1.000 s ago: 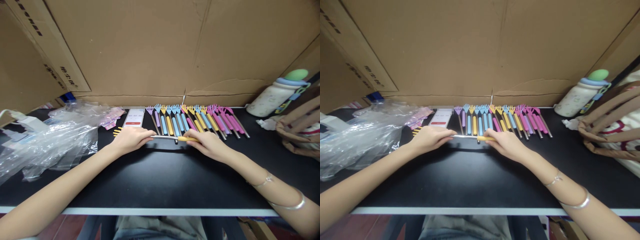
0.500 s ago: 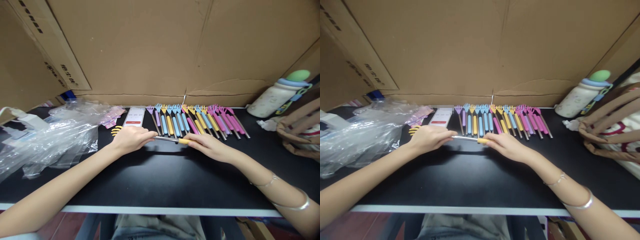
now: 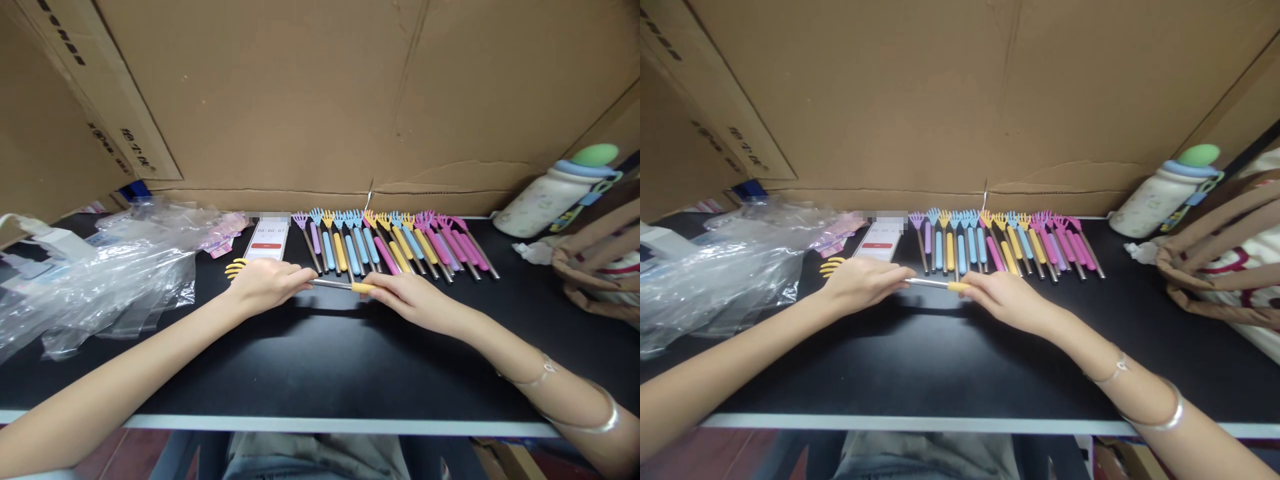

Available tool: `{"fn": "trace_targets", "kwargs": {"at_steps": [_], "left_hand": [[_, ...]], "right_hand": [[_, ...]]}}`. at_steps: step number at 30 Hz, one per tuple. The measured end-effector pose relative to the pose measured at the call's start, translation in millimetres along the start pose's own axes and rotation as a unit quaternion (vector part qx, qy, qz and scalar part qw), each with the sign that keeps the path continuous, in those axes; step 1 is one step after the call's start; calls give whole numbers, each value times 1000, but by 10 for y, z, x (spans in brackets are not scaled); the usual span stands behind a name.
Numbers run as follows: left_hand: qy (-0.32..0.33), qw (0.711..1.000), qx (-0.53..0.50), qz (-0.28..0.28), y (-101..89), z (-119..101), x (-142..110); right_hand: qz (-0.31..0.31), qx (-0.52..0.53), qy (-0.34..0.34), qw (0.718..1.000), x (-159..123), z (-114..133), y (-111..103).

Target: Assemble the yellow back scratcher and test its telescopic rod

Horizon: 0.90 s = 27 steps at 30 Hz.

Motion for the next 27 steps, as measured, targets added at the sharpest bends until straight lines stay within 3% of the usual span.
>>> {"fn": "trace_targets", "kwargs": {"at_steps": [5,11,16,21,27], "left_hand": [[-29,998,-43,35,22,27,16],[-72,991,-53,104,79,74,20],[-87,986,-65,128,98,85,22],[-84,991,-36,100,27,144,45],[-76,994,-14,72,-46,284,52]], "right_hand": [[-86,-189,-37,977,-22,71,-57],[-182,-259,-102,943,-17,192,-132],[-183,-274,-108,938,47,198,-148],[-155,-288,-97,940,123,191,-201],[-180,-328,-103,922,123,141,-313]]}}
Point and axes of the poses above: each hand's wrist, its own x-axis towards the middle knuckle, its own y-axis out of the palm, z = x × y, the point moved 8 cm from there along x, towards the middle knuckle, and after that the axes turned 7 degrees about x, right-handed, at the moved point
